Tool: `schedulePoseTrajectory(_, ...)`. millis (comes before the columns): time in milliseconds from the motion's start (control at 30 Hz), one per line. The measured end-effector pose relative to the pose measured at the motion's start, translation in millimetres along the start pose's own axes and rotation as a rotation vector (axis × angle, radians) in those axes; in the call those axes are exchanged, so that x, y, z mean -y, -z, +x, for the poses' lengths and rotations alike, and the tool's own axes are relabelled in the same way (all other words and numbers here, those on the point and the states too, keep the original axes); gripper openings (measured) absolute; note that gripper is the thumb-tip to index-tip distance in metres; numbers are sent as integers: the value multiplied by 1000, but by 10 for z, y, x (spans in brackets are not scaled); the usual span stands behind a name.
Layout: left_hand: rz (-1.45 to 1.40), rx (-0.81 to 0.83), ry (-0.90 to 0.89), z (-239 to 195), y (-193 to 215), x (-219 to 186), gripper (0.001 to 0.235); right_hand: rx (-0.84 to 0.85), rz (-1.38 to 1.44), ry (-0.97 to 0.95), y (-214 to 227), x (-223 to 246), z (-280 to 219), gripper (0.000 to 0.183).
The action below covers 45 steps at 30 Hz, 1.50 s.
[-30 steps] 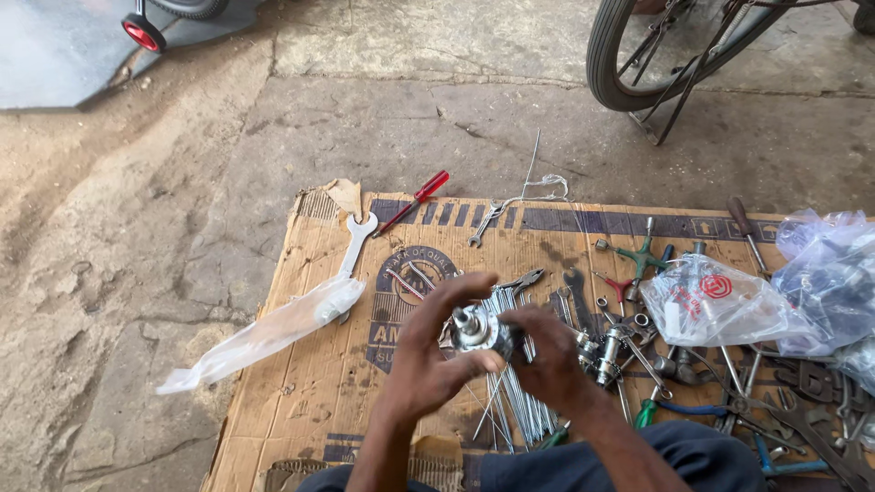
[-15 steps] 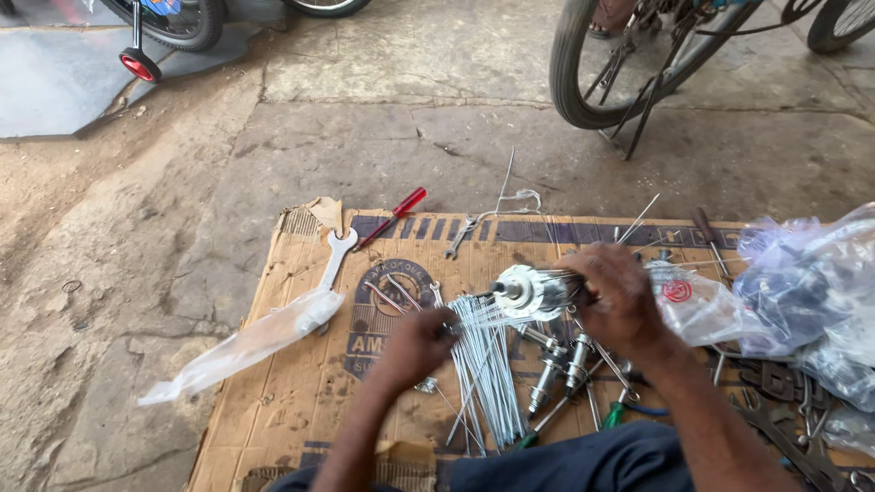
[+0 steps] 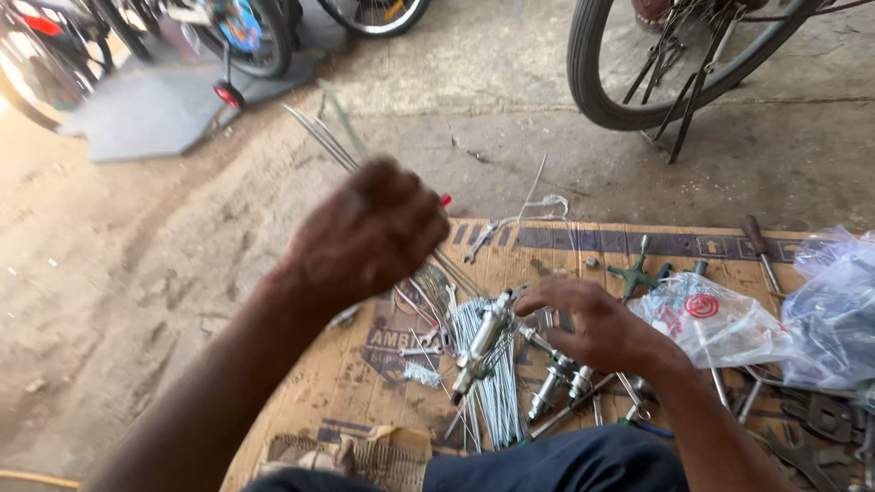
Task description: The person sits on a cardboard sheet and inserts multiple bicycle spokes into the flanges of a bicycle hub. They handle the spokes one by one, aligning them with the hub holes and pushing them through to create a radial pattern.
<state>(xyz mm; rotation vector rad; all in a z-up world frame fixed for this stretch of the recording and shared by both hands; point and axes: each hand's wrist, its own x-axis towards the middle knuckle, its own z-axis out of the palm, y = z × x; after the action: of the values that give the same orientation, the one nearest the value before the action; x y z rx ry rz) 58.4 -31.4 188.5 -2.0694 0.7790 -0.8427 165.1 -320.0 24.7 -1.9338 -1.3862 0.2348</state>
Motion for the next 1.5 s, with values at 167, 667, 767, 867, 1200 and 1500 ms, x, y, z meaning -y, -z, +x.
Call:
schedulePoseTrajectory(167,76,-210,-155,258,230,7,45,-246,223,169,41,365,344,46)
schedulePoseTrajectory(667,-1522,201,1193,-863,113,-907,65,-375,699,-21,-908,1262,1231,37)
schedulePoseTrajectory(767,-1797,357,1278,-1040,-140,-1204,39,-514,291,184,-1054,1408,1323,32)
schedulePoseTrajectory(867,-2002,95,1299,-1227,-400,-1369,33,-460,267,234,-1094,1403,1530,28)
schedulePoseTrajectory(1200,-1905,-402,1420,-1560,-773,-1727,22,-321,145,41,-1461,1177,1471,49)
schedulePoseTrajectory(1500,-1999,-814,1491,-1817,-750,-1587,23,-569,314,-877,-2367,-984,-139,37)
